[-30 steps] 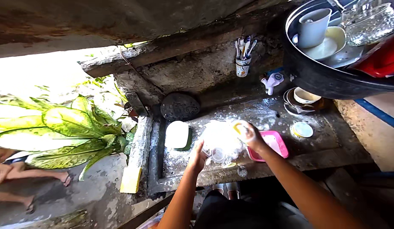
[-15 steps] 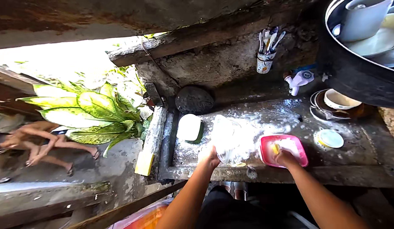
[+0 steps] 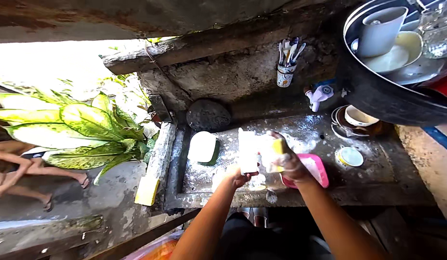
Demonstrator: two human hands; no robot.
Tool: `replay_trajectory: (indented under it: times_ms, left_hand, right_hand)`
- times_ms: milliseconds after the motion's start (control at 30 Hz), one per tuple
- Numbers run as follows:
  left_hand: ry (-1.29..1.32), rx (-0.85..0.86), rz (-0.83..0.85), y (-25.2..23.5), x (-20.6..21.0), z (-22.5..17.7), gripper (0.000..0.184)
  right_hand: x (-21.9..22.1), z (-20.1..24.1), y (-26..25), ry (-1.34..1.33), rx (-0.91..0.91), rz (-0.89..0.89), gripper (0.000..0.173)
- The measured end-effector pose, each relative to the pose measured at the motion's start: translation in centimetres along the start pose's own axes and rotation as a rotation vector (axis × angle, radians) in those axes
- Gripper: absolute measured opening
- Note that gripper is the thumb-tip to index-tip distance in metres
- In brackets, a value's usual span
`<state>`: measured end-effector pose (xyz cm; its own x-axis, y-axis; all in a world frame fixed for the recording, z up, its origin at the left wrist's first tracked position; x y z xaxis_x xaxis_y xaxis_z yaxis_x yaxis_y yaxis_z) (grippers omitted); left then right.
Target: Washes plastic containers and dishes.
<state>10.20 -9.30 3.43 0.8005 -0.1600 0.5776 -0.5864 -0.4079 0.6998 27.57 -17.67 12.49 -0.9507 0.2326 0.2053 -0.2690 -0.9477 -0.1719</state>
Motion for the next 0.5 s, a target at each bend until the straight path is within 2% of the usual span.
replay_trajectory:
  times_ms: [33, 67, 100, 133, 200, 267, 333, 367, 400, 433, 467, 500]
  left_hand:
    - [-0.014, -0.019, -0.015, -0.3, 0.2, 0.3, 0.015]
    - [-0.028, -0.032, -0.039, -0.5, 0.4, 0.7, 0.018]
    - [-0.044, -0.044, -0.056, -0.7, 0.5, 0.9, 0.023]
    - [-0.052, -0.060, -0.070, -0.9, 0.6, 1.2, 0.029]
    - [-0.086, -0.107, -0.065, -1.0, 0.6, 1.4, 0.035]
    - [-0.125, -0.138, -0.084, -0.6, 0.5, 1.6, 0.036]
    - [-0.138, -0.121, -0.145, 0.1, -0.3, 1.8, 0.033]
    - [-0.161, -0.091, -0.147, 0.5, -0.6, 1.6, 0.028]
    - [-0.184, -0.047, -0.123, 1.0, -0.8, 1.2, 0.021]
    - [-0.205, 0.019, -0.061, 1.7, -0.8, 0.8, 0.010]
    - [-0.251, 0.103, 0.030, 3.1, -0.3, 0.1, 0.010]
    - [-0.362, 0.197, 0.065, 5.6, 1.7, -1.0, 0.022]
  right_hand:
    - [1.7, 1.2, -1.1, 0.204, -0.134, 0.034, 0.074]
    - [3.2, 2.2, -2.1, 0.431, -0.245, 0.031, 0.053]
    - [4.4, 2.9, -3.0, 0.688, -0.300, 0.005, 0.039]
    - [5.3, 3.4, -3.9, 0.919, -0.288, 0.005, 0.032]
    - [6.2, 3.4, -5.8, 1.226, -0.144, 0.060, 0.026]
    - [5.3, 2.0, -7.3, 1.246, 0.012, -0.049, 0.028]
    - [3.6, -0.5, -8.2, 1.105, -0.003, -0.219, 0.041]
    - [2.9, -1.7, -8.5, 1.036, -0.024, -0.263, 0.048]
    - [2.5, -2.7, -8.5, 0.973, 0.029, -0.288, 0.049]
    - [2.5, -3.4, -7.9, 0.926, 0.150, -0.298, 0.047]
    - [2.7, -4.0, -7.0, 0.917, 0.316, -0.283, 0.046]
    - [2.9, -4.8, -5.9, 0.912, 0.463, -0.257, 0.046]
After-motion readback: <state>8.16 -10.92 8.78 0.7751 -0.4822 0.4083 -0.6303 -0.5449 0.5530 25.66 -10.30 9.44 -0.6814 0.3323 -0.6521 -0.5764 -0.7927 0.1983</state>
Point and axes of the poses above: each hand's wrist, its own y-axis away from the middle knuckle, its own x-axis out of the palm, z = x × y, the point moved 3 cm from there along -y, towards the middle knuckle, and after that the axes turned 13 degrees about y, right-handed, at the moved point
